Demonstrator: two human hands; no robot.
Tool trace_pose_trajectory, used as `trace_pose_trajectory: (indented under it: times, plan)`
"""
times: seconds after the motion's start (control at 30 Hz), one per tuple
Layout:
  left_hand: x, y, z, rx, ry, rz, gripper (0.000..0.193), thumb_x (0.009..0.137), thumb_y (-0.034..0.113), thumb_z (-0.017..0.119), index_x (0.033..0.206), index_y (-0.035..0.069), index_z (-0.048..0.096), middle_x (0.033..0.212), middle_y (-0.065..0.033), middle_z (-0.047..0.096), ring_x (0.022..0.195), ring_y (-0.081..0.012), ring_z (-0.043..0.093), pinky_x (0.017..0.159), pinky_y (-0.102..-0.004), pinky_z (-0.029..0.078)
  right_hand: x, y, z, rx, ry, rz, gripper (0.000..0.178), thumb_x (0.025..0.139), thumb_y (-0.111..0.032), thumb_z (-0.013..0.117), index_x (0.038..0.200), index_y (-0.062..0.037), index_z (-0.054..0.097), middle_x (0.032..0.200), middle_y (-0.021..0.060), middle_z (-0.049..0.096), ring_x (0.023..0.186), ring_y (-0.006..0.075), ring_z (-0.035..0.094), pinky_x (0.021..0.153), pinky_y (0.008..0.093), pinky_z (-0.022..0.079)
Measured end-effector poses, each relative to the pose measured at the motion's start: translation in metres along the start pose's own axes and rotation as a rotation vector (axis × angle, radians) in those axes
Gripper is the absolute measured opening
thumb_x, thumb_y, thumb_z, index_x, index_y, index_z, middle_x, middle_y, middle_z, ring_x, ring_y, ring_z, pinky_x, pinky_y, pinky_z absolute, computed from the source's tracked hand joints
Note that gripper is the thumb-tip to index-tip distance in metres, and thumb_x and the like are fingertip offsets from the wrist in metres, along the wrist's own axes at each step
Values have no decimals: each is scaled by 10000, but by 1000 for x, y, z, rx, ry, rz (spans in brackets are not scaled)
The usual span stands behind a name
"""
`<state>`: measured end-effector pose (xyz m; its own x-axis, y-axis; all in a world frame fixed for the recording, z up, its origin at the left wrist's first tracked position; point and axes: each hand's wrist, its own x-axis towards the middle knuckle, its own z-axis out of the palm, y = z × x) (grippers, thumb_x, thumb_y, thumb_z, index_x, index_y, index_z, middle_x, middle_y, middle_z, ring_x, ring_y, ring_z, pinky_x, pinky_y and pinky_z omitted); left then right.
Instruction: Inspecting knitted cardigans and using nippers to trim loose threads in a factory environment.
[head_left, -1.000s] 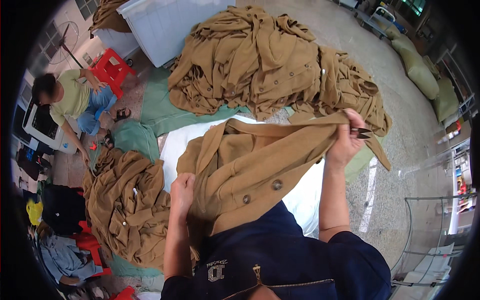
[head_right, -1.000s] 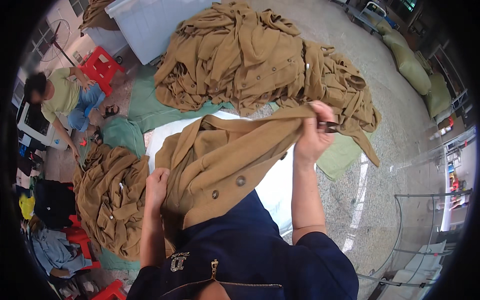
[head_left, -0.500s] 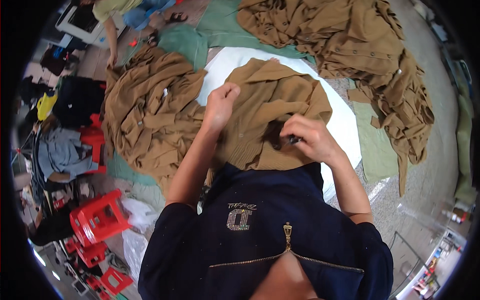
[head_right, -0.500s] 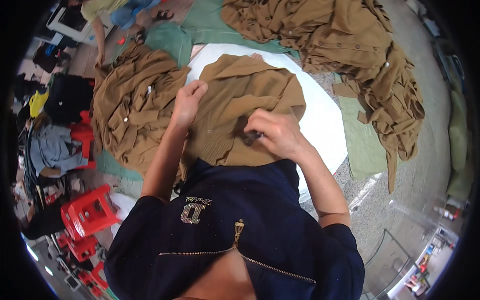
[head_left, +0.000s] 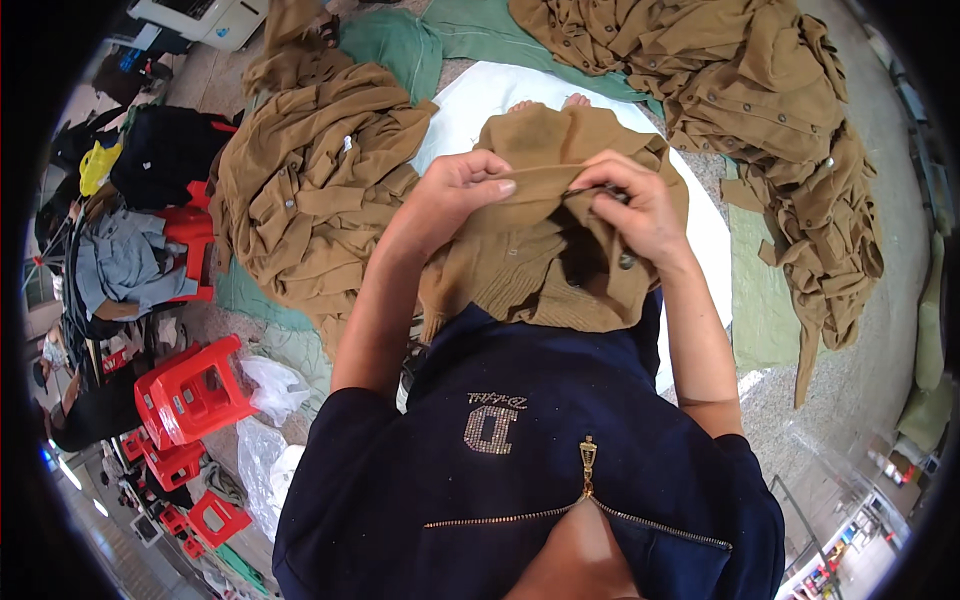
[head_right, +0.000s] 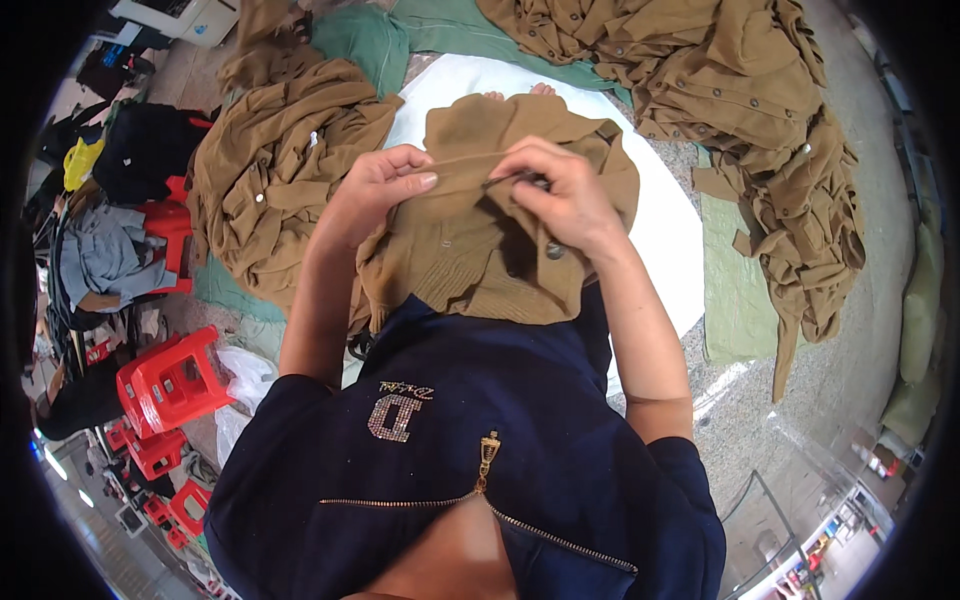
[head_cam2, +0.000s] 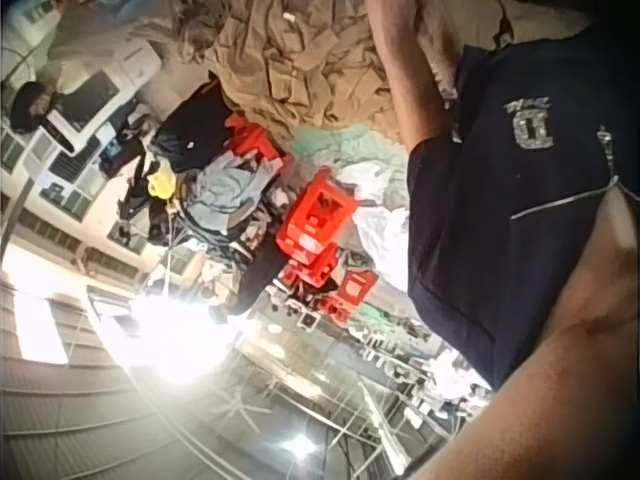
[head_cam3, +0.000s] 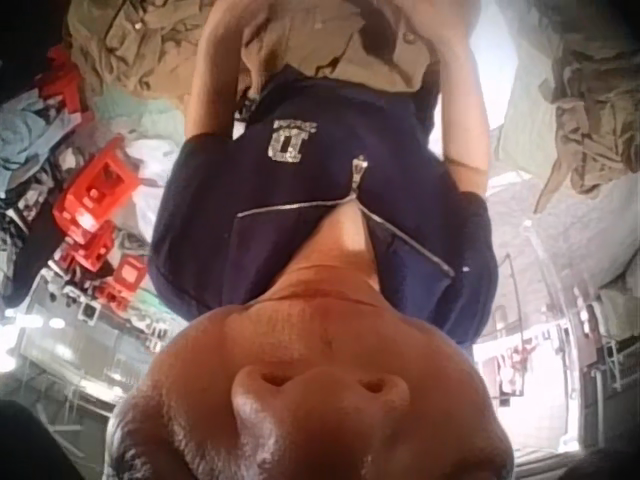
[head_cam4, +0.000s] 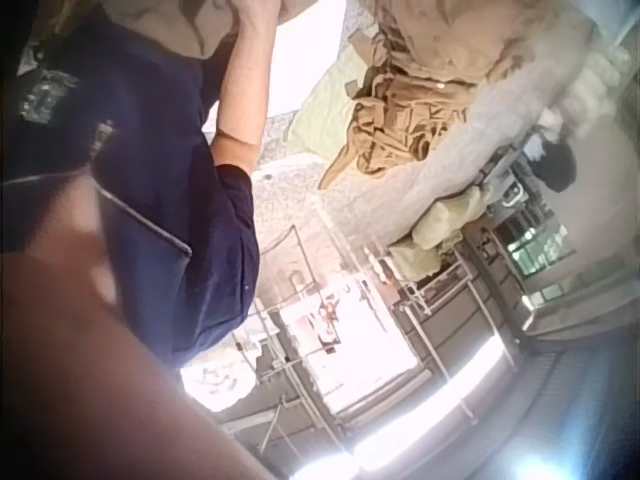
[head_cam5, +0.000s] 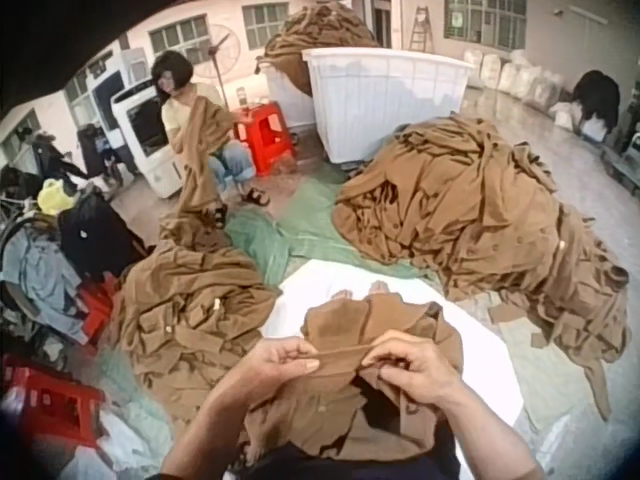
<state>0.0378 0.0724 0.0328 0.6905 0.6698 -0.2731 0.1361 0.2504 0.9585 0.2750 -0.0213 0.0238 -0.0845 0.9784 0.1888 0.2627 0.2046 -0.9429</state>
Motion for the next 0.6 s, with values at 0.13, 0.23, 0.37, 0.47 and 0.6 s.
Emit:
trace_pose_trajectory:
  times: [0.13, 0.23, 0.37, 0.47, 0.6]
  plan:
    - [-3, 0, -2, -95, 50, -44, 133, 895, 130, 635, 958, 13, 640, 865, 28, 623, 795, -35, 545, 729, -193, 427, -2, -12, 11, -439, 228, -159, 202, 716, 58, 622, 908, -6, 633, 983, 91, 587, 862, 235, 621, 736, 334, 510]
    - [-2, 5, 10, -4, 60, -59, 151, 884, 158, 654, 957, 26, 657, 822, 26, 604, 768, -46, 528, 716, -208, 436, -6, -20, 31, -513, 268, -407, 249, 663, 60, 644, 896, -29, 639, 930, 80, 570, 778, 231, 615, 642, 324, 508]
    - [-4, 15, 25, -8, 12, 3, 149, 903, 134, 630, 979, 10, 664, 833, 29, 601, 796, -55, 536, 745, -210, 434, -6, -22, 44, -600, 326, -563, 255, 622, 51, 679, 860, -19, 619, 847, 64, 573, 696, 215, 589, 562, 315, 480]
    - [-3, 8, 26, 99, 23, 202, 155, 923, 109, 599, 1000, -9, 662, 873, 26, 616, 820, -59, 543, 779, -219, 436, -9, -23, 46, -615, 392, -547, 237, 632, 54, 683, 845, -17, 608, 845, 70, 575, 690, 219, 588, 562, 312, 480]
    - [-9, 11, 31, 1, 12, 126, 156, 882, 61, 653, 1015, -21, 654, 918, 25, 617, 804, -55, 545, 734, -215, 453, -11, -19, 48, -617, 391, -534, 226, 641, 57, 679, 841, -12, 597, 849, 81, 577, 694, 228, 589, 567, 315, 486]
